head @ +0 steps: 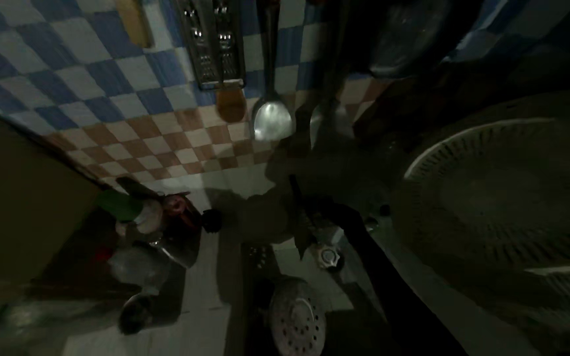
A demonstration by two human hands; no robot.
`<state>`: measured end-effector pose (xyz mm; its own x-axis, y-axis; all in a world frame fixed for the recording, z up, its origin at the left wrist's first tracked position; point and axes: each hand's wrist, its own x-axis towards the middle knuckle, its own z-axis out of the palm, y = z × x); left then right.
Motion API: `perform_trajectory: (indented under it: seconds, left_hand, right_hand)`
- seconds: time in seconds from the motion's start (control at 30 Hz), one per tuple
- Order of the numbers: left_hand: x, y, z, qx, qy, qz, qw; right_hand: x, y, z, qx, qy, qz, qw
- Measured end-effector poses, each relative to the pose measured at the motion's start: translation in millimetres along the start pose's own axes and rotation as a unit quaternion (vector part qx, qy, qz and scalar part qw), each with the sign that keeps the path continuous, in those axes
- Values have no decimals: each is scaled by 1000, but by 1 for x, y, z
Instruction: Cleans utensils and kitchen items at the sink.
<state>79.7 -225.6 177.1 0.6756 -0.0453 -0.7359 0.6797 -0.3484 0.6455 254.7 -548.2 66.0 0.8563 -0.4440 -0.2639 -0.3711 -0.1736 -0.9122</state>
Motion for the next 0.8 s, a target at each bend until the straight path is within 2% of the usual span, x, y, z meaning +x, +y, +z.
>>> perform_trajectory:
  seconds: [0.07, 0.1, 0.13, 0.17, 0.2, 0.23, 0.27, 0.3, 0.33, 0.43, 0.5, 0.53, 0.57, 0.63, 0.7, 0.8]
  left_hand:
    - [-14, 18, 11, -5, 51, 11, 999]
    - [-6, 7, 14, -31, 69, 12, 997]
    - [12, -14, 12, -70, 54, 25, 996]
    - [41, -54, 10, -103, 25, 86, 991]
    - [81, -111, 8, -100, -9, 224, 970]
    - [105, -141, 10, -98, -30, 258, 961]
    - [113, -153, 15, -118, -36, 253, 960]
    - [111, -156, 21, -136, -39, 233, 962]
    - [105, -151, 25, -140, -27, 216, 966]
    - [89, -137, 21, -21, -3, 219, 976]
    - [76, -124, 10, 86, 31, 218, 972]
    - [68, -122, 8, 83, 35, 199, 976]
    - [65, -121, 8, 51, 33, 183, 981]
    - [64, -129, 13, -58, 30, 177, 982]
    - [64, -138, 13, -70, 27, 191, 979]
    - [48, -124, -3, 96, 79, 199, 972]
  right_hand:
    - [-44, 24, -7, 100, -6, -2, 995]
    - [-73, 35, -6, 76, 0, 4, 997]
    - [-100, 41, 0, 33, 27, 20, 999]
    - [-127, 54, 8, 7, 44, 22, 999]
    - [-148, 68, 19, -20, 51, 27, 998]
    - [-173, 74, 29, -50, 21, 25, 998]
    - [-201, 66, 42, -89, -32, 32, 995]
    - [-228, 56, 60, -139, -75, 27, 987]
    - [-253, 58, 84, -184, -87, -13, 979]
    - [-305, 74, 122, -245, -108, -218, 938]
    - [-305, 66, 118, -297, -137, -222, 919]
    - [-298, 67, 113, -312, -145, -197, 918]
    - [-285, 75, 110, -304, -137, -182, 925]
    - [-270, 89, 115, -249, -59, -205, 945]
    - [-296, 76, 123, -245, -69, -221, 942]
    - [-355, 69, 123, -250, -115, -283, 919]
